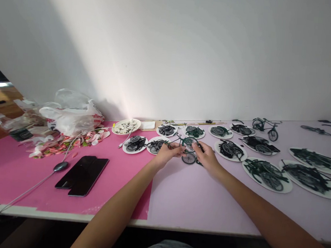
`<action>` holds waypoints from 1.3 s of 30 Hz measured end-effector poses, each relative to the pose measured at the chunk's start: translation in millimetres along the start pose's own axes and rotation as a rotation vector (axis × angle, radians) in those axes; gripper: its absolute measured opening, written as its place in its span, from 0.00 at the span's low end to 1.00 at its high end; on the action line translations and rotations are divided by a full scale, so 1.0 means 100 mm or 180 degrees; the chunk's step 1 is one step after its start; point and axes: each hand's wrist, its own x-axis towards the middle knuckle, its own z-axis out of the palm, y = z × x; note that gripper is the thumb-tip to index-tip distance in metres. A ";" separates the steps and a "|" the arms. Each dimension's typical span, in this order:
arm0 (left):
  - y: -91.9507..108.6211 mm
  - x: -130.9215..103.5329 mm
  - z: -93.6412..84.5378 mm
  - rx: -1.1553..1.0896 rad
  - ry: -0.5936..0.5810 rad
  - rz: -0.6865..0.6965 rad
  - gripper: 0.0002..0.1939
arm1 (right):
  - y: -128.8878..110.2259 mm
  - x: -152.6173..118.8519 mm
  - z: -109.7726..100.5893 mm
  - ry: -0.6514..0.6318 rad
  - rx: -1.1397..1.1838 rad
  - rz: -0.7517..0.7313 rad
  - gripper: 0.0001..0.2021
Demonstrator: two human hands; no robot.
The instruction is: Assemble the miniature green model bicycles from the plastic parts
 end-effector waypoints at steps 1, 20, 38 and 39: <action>0.00 0.00 0.00 -0.0014 0.0007 -0.0008 0.22 | 0.00 0.00 0.00 -0.0002 -0.0028 0.0006 0.28; -0.04 0.02 -0.02 -0.0075 -0.0004 -0.0029 0.21 | -0.04 -0.01 0.00 0.0057 -0.0116 -0.0011 0.28; 0.03 -0.01 0.03 -0.0164 0.0388 -0.0081 0.23 | 0.06 0.40 -0.63 0.0221 -0.1157 -0.0458 0.16; 0.03 -0.01 0.03 -0.0143 0.0407 -0.0079 0.22 | 0.08 0.42 -0.69 0.0071 -0.1580 -0.0572 0.15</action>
